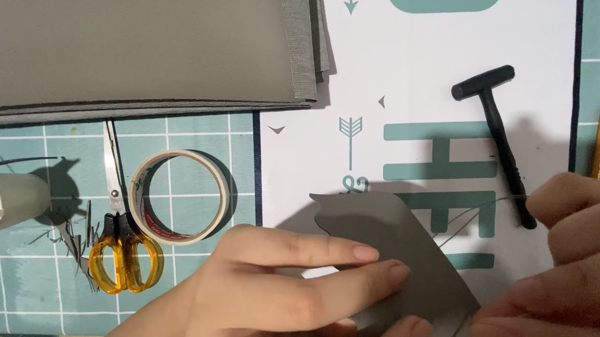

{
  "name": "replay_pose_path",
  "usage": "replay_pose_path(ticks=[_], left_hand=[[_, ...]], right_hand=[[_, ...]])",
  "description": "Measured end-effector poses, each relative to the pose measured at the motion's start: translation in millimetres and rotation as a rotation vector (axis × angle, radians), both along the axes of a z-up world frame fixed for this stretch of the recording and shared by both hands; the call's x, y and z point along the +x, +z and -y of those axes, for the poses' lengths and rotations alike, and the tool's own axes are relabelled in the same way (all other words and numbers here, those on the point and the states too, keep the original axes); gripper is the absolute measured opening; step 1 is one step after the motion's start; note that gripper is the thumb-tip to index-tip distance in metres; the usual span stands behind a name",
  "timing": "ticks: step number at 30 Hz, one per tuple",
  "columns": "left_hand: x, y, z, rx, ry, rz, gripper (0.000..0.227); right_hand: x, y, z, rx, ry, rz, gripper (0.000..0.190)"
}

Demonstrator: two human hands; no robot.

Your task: Hand-stitching the edge of a small grey material piece using a needle and thread on a workspace.

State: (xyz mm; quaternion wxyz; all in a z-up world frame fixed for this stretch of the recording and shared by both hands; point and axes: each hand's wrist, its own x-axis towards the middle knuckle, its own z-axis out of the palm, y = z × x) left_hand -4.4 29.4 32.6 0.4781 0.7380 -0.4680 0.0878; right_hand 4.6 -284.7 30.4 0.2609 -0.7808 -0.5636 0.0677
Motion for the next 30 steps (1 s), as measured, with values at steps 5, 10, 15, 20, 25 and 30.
replay_pose_path(ticks=[5, 10, 15, 20, 25, 30], left_hand=[[-2.2, -3.9, 3.7, -0.019, 0.050, 0.018, 0.013], [-3.4, 2.9, 3.3, 0.009, 0.054, -0.033, 0.013], [-3.4, 0.4, 3.2, -0.024, 0.046, -0.052, 0.014], [-2.1, 1.4, 3.4, -0.031, 0.049, -0.025, 0.011], [-2.3, 1.5, 5.4, -0.030, 0.063, -0.023, 0.009], [-4.0, 1.9, 7.4, -0.032, 0.090, -0.036, 0.010]], right_hand=[[-1.8, -3.0, -6.4, 0.083, -0.074, 0.058, 0.025], [-4.7, -1.4, -0.9, 0.051, -0.076, 0.009, 0.030], [-3.4, -1.7, -1.4, 0.040, -0.065, 0.058, 0.028], [-6.1, -4.3, 0.5, 0.078, -0.109, 0.041, 0.030], [-3.3, -8.5, -0.9, 0.116, -0.052, 0.106, 0.030], [1.2, -1.6, 1.0, 0.026, -0.014, 0.041, 0.031]])
